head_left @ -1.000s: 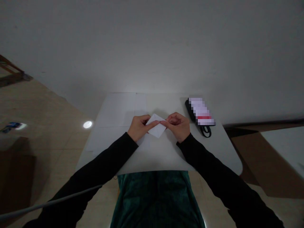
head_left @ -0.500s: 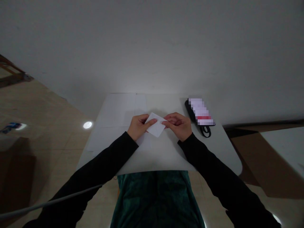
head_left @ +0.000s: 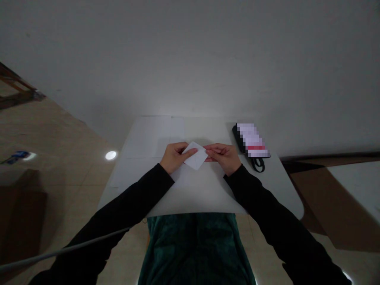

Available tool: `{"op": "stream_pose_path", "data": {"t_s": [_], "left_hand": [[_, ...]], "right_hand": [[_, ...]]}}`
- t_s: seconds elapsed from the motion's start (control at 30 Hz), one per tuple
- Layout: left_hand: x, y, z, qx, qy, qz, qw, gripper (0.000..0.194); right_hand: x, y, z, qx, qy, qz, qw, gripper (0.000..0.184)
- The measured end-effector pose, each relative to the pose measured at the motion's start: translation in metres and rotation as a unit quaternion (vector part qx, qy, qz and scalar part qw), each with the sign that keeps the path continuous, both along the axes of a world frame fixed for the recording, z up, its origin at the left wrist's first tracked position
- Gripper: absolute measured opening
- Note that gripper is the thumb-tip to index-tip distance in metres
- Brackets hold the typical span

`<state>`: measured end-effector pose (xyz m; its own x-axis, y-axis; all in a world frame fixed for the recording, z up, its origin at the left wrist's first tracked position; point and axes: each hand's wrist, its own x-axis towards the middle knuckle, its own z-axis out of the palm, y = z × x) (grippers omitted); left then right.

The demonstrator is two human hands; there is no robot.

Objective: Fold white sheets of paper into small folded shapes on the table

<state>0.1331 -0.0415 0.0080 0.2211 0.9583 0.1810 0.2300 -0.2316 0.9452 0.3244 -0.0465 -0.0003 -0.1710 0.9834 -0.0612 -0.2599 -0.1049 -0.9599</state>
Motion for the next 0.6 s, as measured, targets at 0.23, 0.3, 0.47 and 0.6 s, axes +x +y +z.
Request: {"op": "stream_pose_path", "data": {"t_s": [0.23,0.3,0.47,0.6], "left_hand": [[-0.0034,0.0031,-0.0017,-0.008,-0.017,0.02,1.0,0.029],[-0.0039,0.0036,-0.0022,-0.006,-0.017,0.019,1.0,0.029],[-0.0034,0.0035,-0.0022,0.001,-0.006,0.013,1.0,0.031],[-0.0038,0.0024,-0.0002,0.001,0.003,0.011,1.0,0.03]], "right_hand": [[0.0028,0.0003,0.0016,0.04,-0.055,-0.028,0.997,0.026],[0.0023,0.0002,0.002,0.067,-0.06,-0.022,0.996,0.026],[0.0013,0.0008,-0.0034,0.084,-0.072,-0.018,0.994,0.028],[0.0019,0.0008,-0.0065,0.083,-0.077,-0.011,0.993,0.03]]}}
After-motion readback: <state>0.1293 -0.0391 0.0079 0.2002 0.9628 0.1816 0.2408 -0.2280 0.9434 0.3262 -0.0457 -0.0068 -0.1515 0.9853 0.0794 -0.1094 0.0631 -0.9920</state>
